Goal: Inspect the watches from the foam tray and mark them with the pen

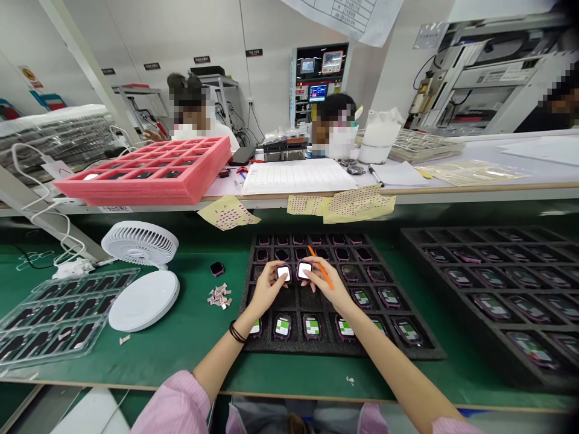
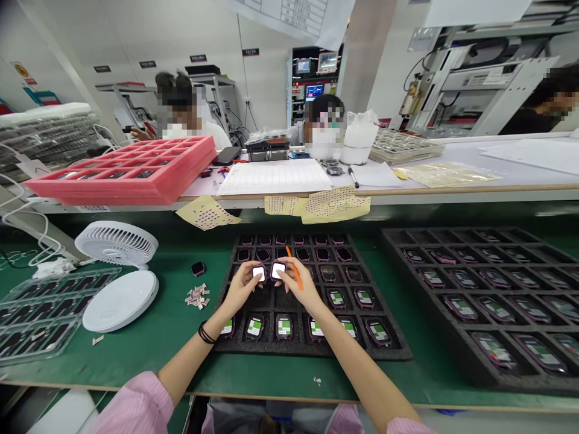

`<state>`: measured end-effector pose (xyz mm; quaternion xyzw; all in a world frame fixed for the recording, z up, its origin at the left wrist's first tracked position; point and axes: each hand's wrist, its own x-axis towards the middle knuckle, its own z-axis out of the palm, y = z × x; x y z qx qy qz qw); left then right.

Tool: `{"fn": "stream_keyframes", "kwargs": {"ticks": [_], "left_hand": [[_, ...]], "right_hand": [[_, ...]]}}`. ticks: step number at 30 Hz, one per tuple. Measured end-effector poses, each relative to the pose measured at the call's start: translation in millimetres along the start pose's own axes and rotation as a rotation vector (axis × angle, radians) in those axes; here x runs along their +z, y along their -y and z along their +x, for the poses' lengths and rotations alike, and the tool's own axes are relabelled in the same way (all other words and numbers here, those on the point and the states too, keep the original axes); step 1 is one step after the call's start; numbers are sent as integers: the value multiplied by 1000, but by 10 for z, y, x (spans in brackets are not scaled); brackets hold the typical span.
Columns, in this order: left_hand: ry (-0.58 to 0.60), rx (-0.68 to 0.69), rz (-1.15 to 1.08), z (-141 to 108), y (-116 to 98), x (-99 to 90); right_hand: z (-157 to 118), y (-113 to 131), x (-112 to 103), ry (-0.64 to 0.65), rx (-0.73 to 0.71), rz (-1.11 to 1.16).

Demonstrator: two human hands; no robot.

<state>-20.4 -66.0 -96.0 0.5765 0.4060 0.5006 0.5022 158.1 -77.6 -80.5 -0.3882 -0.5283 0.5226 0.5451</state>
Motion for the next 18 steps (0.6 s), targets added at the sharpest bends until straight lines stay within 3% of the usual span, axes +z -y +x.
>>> {"fn": "stream_keyframes", "kwargs": {"ticks": [9,18], "left_hand": [[21,-43,18,-20,-60,2],[41,-2,38,-10,-20,-1]], "right_hand": [[-15,51,5,-139,54,-40],[-28,46,2,-67,14,-5]]}}
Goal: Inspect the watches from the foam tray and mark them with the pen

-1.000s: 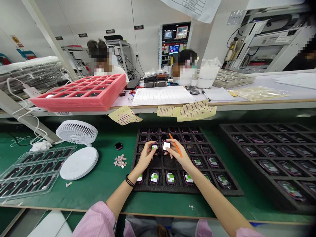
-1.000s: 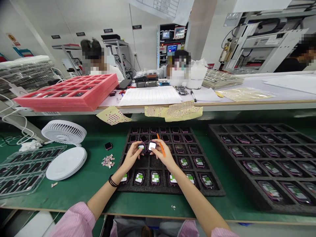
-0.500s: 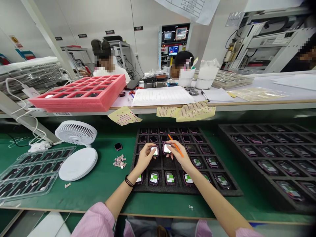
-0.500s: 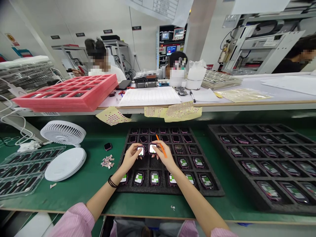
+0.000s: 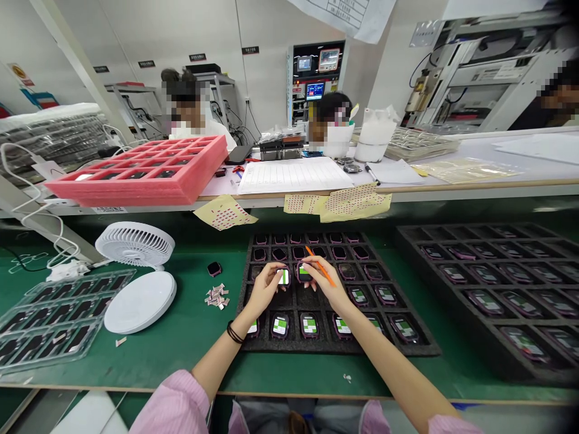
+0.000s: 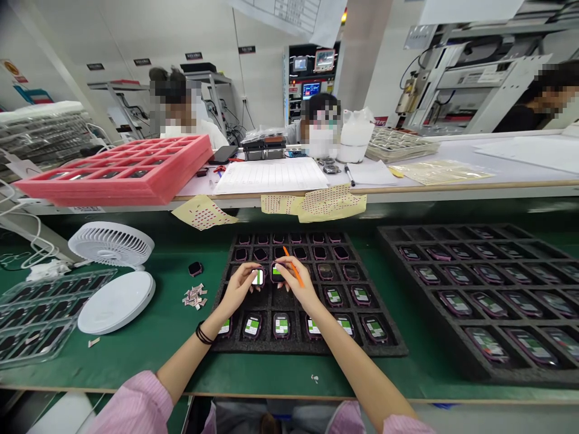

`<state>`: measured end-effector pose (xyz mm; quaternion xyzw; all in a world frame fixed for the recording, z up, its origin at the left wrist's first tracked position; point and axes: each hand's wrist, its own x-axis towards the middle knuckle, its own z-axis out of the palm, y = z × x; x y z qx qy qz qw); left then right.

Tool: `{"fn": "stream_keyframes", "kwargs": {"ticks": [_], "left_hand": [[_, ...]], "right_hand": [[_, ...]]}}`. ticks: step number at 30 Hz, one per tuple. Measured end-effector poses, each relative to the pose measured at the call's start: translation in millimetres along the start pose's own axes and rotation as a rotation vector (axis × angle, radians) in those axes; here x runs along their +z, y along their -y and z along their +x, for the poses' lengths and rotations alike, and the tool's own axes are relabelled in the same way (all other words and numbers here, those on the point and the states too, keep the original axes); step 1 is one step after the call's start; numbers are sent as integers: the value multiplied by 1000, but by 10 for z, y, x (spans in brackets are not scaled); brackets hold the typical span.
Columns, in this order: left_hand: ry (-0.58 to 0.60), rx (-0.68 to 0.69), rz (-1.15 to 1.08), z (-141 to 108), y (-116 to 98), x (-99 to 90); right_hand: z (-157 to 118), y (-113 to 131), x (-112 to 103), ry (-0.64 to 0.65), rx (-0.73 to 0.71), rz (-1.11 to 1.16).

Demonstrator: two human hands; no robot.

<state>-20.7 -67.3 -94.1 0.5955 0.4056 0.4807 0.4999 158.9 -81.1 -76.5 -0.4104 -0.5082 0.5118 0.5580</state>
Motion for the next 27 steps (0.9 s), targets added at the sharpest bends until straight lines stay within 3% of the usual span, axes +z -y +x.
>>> {"fn": "stream_keyframes", "kwargs": {"ticks": [8,17,27], "left_hand": [[65,34,-25,-2,38,7],[-23,33,-3,9,-7,-19],[-68,-12,1,-8,-38,-5]], "right_hand": [[9,4,7,40,3,1],[20,-6,-2,-31,-22,-36],[9,-17,26,109,-30,2]]}}
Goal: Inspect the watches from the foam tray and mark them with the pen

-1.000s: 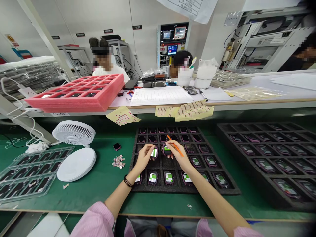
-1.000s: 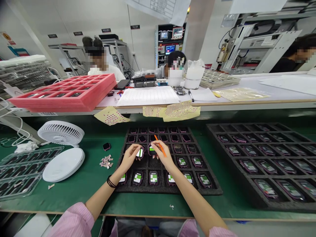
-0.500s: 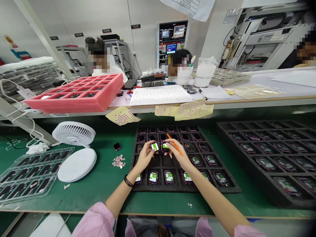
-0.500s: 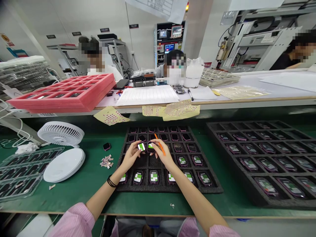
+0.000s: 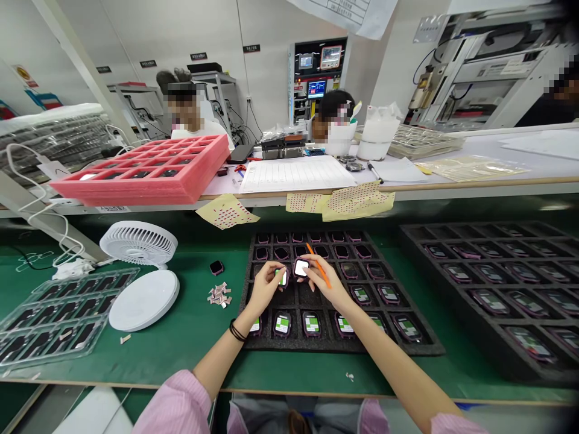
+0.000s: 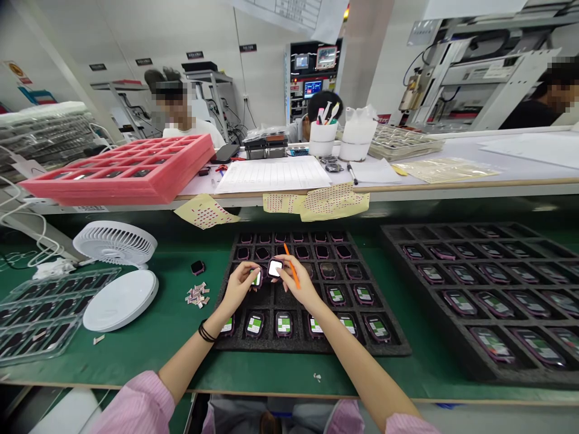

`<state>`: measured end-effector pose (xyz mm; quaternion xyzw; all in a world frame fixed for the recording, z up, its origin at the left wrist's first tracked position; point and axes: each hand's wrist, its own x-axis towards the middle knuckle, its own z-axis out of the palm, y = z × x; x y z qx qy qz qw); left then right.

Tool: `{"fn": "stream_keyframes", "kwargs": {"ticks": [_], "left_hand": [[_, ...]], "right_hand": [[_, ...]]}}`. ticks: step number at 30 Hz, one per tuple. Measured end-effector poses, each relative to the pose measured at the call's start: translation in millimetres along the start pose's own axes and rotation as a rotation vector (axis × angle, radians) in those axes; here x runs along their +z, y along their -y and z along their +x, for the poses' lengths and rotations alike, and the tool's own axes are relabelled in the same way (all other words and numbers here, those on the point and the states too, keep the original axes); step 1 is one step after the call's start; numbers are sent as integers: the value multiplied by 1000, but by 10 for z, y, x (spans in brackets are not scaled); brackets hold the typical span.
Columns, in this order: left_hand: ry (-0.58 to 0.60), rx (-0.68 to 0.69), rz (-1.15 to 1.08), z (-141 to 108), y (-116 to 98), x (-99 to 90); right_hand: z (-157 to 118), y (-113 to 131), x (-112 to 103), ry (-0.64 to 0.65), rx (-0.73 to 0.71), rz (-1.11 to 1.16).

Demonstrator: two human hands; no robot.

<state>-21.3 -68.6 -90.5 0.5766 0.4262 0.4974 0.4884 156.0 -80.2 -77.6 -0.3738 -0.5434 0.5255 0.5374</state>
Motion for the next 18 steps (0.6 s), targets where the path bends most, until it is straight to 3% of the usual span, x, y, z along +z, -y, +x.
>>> {"fn": "stream_keyframes", "kwargs": {"ticks": [6,13,18], "left_hand": [[45,36,15,0,40,15],[116,81,89,-7,76,16],[167,57,19,1,87,16]], "right_hand": [[-4,2,2,26,-11,8],[10,7,-38,-150,10,2],[8,11,-43,-155,4,-8]]}}
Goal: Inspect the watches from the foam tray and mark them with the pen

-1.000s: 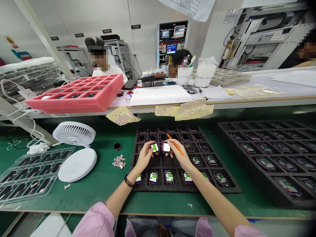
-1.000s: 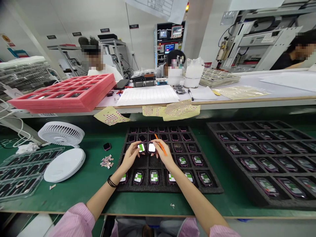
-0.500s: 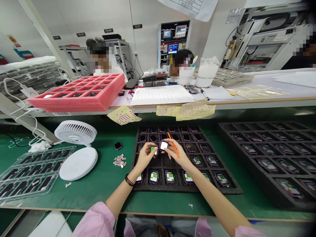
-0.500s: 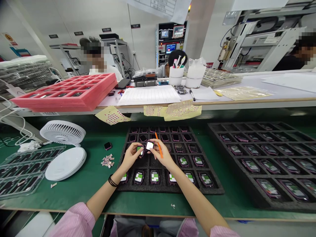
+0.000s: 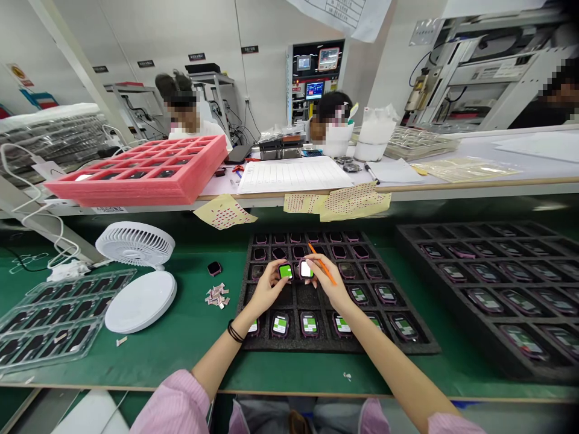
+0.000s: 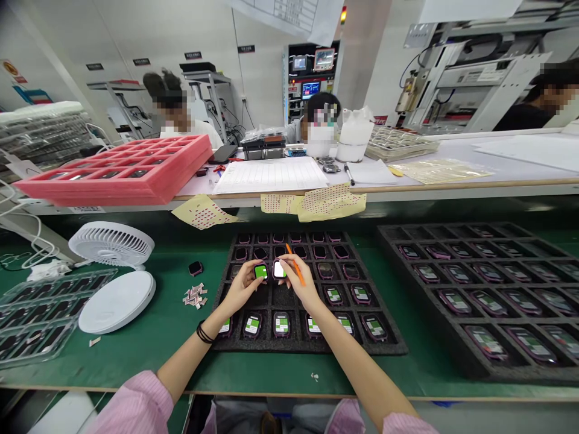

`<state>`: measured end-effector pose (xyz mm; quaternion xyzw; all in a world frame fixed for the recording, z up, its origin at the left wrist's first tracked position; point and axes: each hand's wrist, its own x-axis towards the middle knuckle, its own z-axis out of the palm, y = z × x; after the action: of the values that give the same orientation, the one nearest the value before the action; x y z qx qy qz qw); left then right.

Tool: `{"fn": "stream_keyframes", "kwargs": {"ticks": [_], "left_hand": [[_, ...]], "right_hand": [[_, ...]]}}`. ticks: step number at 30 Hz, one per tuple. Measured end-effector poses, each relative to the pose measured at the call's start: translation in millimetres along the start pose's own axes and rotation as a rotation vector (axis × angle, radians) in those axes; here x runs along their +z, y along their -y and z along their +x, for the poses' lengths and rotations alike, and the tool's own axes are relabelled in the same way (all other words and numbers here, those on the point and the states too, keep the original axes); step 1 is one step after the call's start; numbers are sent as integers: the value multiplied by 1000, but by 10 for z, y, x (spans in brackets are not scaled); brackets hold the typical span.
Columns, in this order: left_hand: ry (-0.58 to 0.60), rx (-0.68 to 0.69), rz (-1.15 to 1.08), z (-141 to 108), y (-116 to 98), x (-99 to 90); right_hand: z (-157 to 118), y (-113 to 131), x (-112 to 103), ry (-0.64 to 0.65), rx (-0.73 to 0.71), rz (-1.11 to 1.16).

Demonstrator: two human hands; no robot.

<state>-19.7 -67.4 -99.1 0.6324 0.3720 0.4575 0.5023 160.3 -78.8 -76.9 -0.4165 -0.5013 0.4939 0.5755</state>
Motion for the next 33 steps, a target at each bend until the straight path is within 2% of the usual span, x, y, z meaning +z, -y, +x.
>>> {"fn": "stream_keyframes", "kwargs": {"ticks": [10,24,33], "left_hand": [[-67,-18,-51,15,1,-10],[-82,-40,-22,-2,-68,9],[-81,-24,-50,1,-33,2]], "right_hand": [[-13,-1,29,120,-10,-3],[-35,35,11,-62,63,11],[-29,68,41,11,27,10]]}}
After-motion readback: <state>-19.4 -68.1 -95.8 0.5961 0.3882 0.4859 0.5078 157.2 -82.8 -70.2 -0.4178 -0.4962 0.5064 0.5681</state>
